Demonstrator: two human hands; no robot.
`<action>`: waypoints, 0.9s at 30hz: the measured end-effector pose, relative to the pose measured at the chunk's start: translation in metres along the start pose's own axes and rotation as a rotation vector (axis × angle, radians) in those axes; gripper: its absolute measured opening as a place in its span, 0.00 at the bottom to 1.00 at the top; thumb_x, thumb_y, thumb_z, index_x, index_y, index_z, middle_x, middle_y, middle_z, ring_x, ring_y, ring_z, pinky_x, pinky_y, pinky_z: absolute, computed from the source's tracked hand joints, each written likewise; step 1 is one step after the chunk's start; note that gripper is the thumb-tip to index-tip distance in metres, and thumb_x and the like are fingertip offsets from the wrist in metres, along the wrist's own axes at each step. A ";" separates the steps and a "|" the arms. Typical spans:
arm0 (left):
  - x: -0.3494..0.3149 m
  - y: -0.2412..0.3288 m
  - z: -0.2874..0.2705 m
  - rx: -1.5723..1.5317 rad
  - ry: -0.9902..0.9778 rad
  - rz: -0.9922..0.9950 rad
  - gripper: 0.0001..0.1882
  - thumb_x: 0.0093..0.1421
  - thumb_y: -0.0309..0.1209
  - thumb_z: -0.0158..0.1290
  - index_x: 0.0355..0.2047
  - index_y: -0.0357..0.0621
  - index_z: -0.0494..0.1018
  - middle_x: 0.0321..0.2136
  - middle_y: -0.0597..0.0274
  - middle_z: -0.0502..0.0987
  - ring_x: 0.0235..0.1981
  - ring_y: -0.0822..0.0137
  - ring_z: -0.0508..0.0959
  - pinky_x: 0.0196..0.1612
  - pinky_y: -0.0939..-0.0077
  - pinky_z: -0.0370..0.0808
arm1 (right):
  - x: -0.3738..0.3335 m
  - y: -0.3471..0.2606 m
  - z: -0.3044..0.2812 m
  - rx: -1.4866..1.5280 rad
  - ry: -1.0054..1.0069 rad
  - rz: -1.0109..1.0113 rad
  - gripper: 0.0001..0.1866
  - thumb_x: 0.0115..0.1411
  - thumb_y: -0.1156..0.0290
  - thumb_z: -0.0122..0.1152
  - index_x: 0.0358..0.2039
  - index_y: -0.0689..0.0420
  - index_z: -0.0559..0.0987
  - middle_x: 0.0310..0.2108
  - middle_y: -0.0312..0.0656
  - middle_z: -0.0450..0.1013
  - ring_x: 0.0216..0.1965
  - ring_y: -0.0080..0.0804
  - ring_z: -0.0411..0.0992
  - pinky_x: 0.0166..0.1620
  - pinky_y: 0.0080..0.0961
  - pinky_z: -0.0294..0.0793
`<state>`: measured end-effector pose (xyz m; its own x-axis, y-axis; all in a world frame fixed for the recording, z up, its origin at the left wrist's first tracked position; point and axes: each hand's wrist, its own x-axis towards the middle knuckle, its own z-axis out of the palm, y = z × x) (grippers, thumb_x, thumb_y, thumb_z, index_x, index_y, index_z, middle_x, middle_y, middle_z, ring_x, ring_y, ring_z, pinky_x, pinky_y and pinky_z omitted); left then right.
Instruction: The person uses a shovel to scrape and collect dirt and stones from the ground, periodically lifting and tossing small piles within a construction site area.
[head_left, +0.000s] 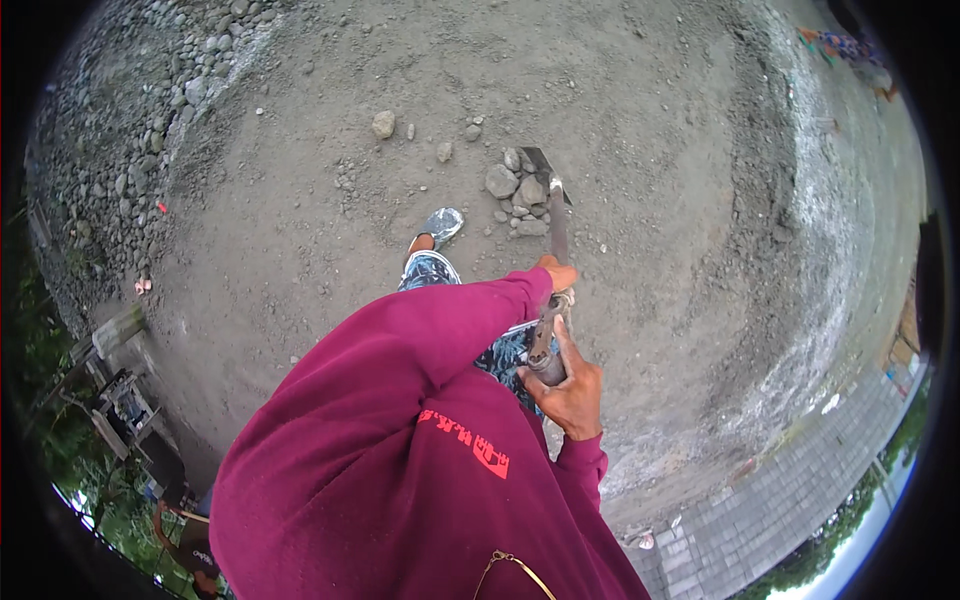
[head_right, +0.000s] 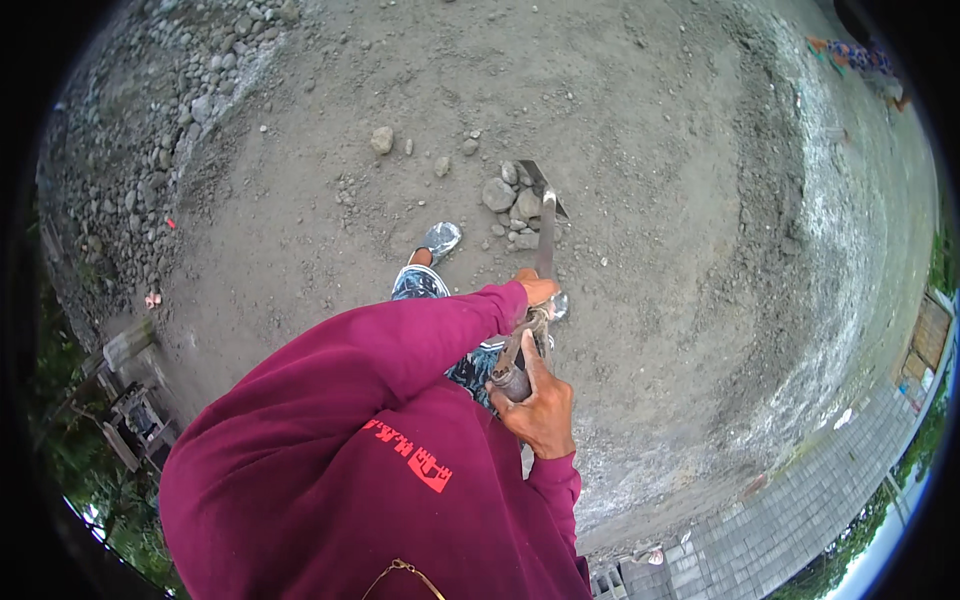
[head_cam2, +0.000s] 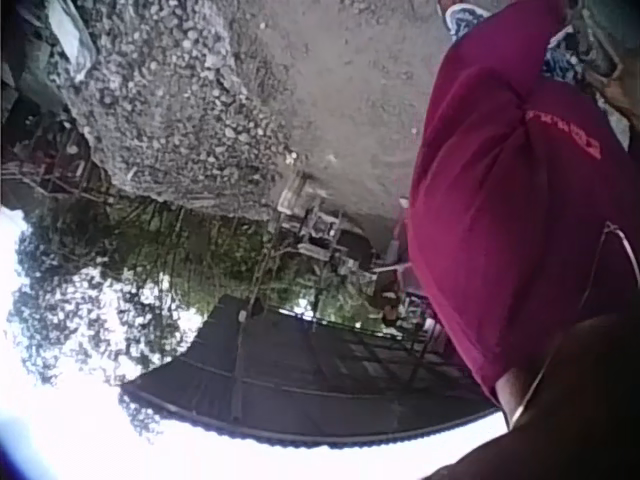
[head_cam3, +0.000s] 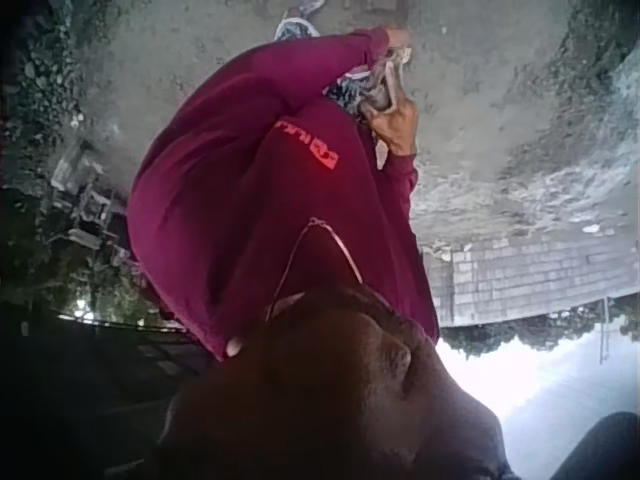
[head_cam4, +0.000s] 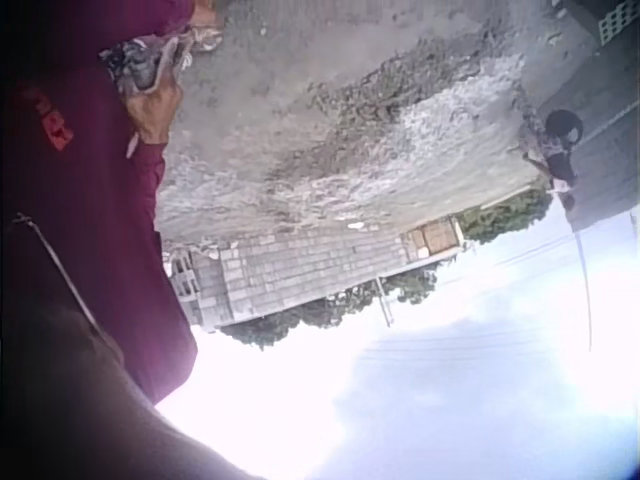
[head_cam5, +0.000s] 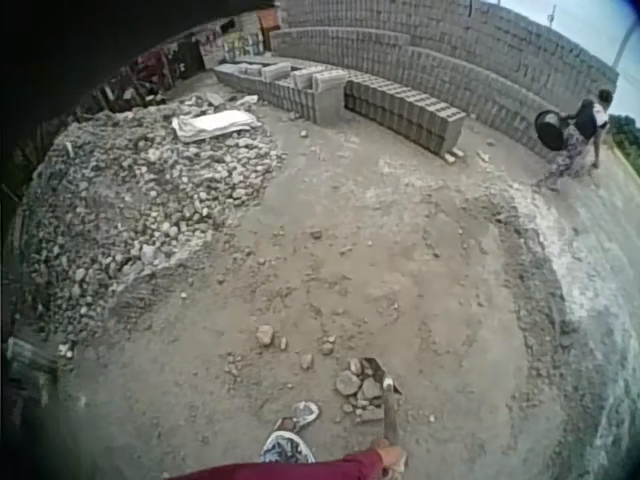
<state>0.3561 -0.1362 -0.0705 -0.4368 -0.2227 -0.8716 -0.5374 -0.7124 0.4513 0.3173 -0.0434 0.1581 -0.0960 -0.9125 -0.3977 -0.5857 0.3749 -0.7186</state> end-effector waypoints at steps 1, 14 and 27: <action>0.005 0.004 0.009 -0.028 0.010 0.004 0.23 0.49 0.38 0.51 0.33 0.25 0.74 0.31 0.40 0.77 0.32 0.52 0.80 0.35 0.64 0.75 | -0.007 0.013 -0.009 0.018 0.026 -0.023 0.40 0.40 0.71 0.70 0.56 0.64 0.68 0.40 0.57 0.76 0.37 0.44 0.79 0.36 0.30 0.76; 0.260 -0.086 0.324 -1.045 0.076 -0.202 0.11 0.51 0.32 0.55 0.31 0.42 0.68 0.21 0.60 0.71 0.18 0.63 0.74 0.23 0.60 0.78 | -0.335 0.339 -0.151 0.657 1.009 0.693 0.15 0.45 0.72 0.58 0.35 0.65 0.73 0.20 0.37 0.66 0.20 0.25 0.65 0.25 0.21 0.64; 0.379 -0.283 0.373 -0.723 0.371 -0.487 0.10 0.52 0.30 0.52 0.31 0.38 0.63 0.21 0.55 0.70 0.19 0.60 0.74 0.21 0.56 0.78 | -0.379 0.599 -0.054 0.826 1.130 1.387 0.08 0.58 0.68 0.58 0.24 0.53 0.72 0.12 0.30 0.60 0.10 0.20 0.57 0.14 0.18 0.58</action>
<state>0.0739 0.2291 -0.4568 0.0421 0.0988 -0.9942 0.0310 -0.9947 -0.0975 -0.0405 0.5185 -0.0912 -0.6565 0.4814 -0.5807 0.7528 0.4674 -0.4635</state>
